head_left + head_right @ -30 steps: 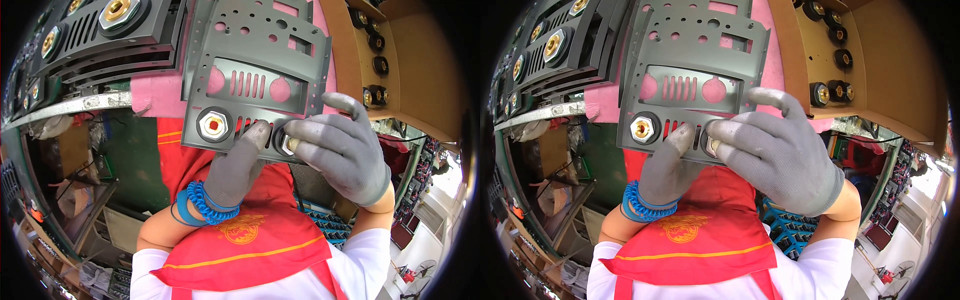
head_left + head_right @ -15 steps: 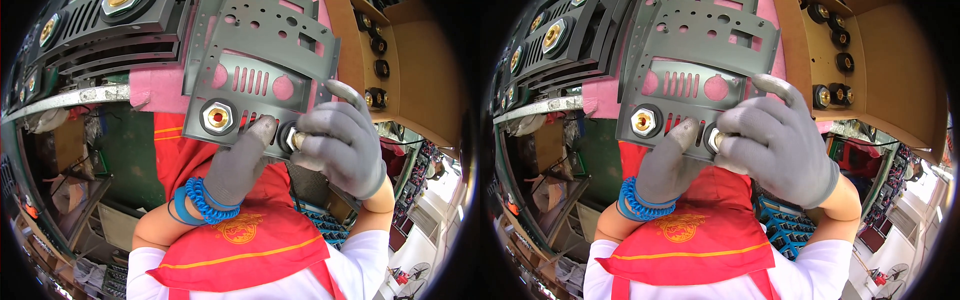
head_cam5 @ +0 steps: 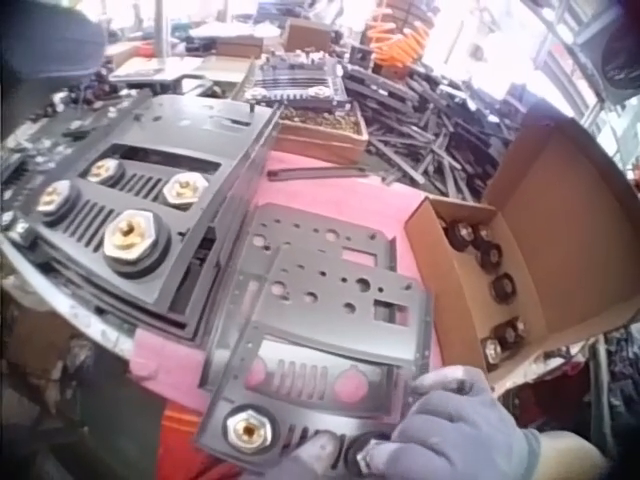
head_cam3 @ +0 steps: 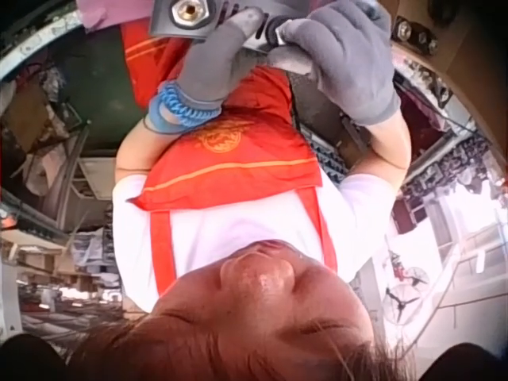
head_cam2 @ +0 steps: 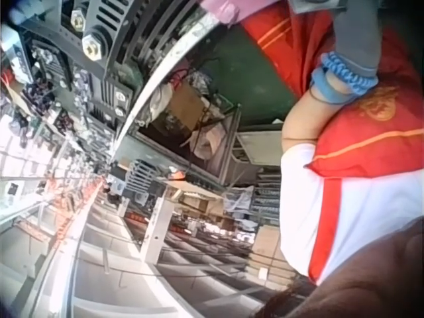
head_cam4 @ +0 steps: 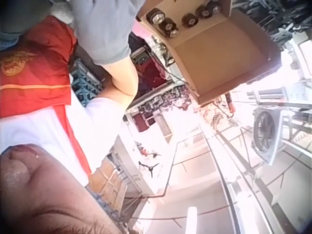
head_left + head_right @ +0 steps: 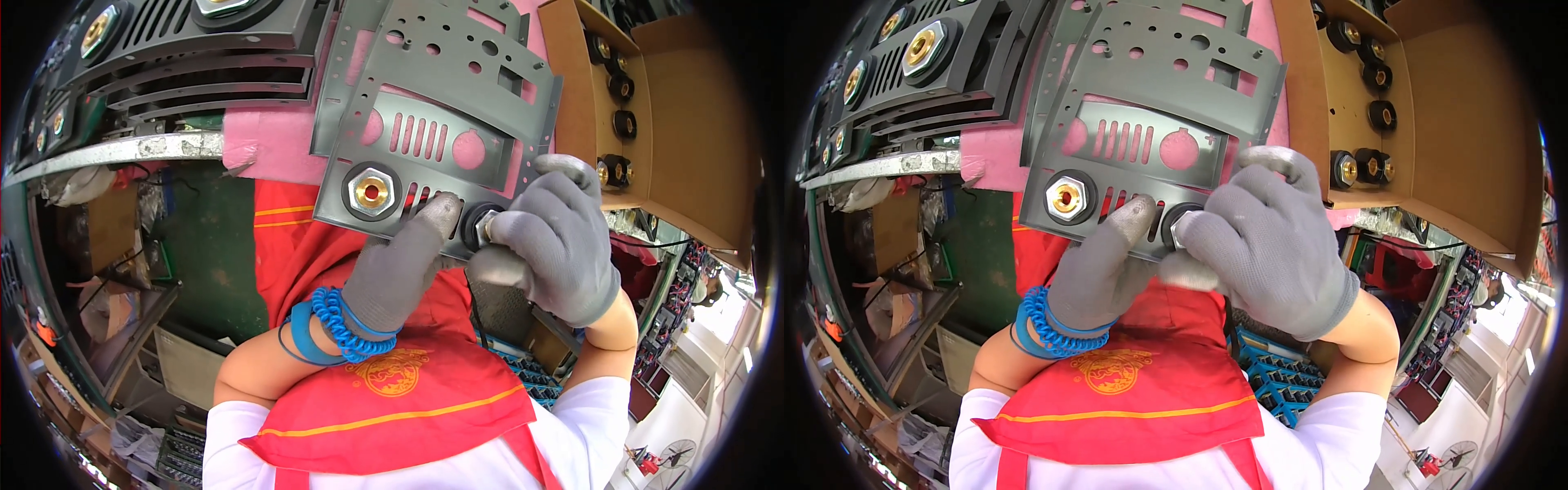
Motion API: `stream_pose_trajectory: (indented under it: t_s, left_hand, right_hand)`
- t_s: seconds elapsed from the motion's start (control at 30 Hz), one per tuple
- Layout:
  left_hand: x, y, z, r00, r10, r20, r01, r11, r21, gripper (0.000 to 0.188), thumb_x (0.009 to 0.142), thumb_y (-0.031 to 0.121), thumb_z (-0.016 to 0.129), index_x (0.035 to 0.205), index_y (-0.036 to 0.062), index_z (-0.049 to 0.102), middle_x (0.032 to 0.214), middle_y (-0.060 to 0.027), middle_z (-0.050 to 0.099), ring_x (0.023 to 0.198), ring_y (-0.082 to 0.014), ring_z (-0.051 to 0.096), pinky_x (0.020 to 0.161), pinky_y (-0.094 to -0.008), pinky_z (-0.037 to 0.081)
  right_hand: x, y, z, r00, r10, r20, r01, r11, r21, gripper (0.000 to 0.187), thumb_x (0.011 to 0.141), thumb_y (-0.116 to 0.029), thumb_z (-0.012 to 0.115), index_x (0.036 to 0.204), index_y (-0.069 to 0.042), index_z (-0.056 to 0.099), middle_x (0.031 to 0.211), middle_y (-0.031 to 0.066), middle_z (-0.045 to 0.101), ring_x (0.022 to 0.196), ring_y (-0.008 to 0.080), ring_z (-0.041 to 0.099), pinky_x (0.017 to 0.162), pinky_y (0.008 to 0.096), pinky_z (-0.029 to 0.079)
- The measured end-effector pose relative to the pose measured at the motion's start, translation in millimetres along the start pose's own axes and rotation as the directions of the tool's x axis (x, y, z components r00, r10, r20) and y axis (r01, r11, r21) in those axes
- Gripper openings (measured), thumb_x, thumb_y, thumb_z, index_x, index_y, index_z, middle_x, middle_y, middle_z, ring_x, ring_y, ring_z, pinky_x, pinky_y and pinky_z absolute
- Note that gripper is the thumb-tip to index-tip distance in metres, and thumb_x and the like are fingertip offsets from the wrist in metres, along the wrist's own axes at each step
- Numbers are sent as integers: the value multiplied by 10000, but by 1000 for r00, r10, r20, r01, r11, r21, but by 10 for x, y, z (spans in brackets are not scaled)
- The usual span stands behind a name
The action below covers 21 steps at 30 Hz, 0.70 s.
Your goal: Assembling components onto a metal panel by hand.
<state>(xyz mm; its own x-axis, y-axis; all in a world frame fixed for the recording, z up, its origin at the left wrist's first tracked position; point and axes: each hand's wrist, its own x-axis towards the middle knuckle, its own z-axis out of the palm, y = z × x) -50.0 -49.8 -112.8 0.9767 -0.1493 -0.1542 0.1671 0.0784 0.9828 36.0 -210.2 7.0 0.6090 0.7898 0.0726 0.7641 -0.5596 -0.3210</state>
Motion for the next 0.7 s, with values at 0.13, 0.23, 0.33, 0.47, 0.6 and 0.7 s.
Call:
stream_pose_trajectory:
  t_s: [0.13,0.23,0.33,0.47,0.6,0.7]
  left_hand:
    - [33,-47,-50,999,39,-9,-39,999,28,423,847,8,544,1270,2,526,1151,-164,612,1023,-310,616,841,-367,519]
    - [23,-50,-20,997,71,4,-71,996,47,440,831,-8,560,1270,4,529,1145,-168,616,1014,-320,621,829,-368,525]
    - [7,-74,-36,995,100,12,-101,993,68,457,816,-23,575,1270,6,532,1140,-171,620,1006,-330,626,817,-369,530]
    - [5,-97,-29,990,137,14,-138,986,94,480,796,-44,596,1270,9,536,1132,-176,626,994,-343,632,801,-370,537]
    - [19,-130,-68,983,177,39,-181,977,112,506,776,-65,616,1270,12,540,1125,-181,631,982,-356,639,785,-371,544]
    - [-21,-151,-68,977,205,56,-211,968,135,525,761,-80,631,1271,14,543,1119,-185,636,974,-366,644,773,-371,550]
  right_hand:
    - [45,-66,-215,995,36,91,-29,996,-83,362,745,-429,709,839,-85,645,780,49,556,780,258,562,908,459,430]
    - [-24,11,-99,994,-57,94,64,996,-68,298,780,-338,693,915,-74,657,891,61,618,851,275,580,886,437,423]
    - [28,-81,-60,1000,10,-1,-10,993,-117,325,793,-361,680,952,-78,658,860,48,605,847,268,573,885,427,418]
    - [7,-31,-162,1000,-1,-29,-7,959,-283,431,843,-530,567,808,-112,664,787,32,564,806,263,559,880,472,403]
    - [-81,59,-199,1000,-31,3,30,1000,6,550,827,-619,515,620,-111,495,896,76,662,825,294,591,924,492,397]
    - [-103,73,-48,995,-33,-97,39,997,60,529,849,-562,522,573,-118,442,879,80,672,787,290,600,903,486,416]
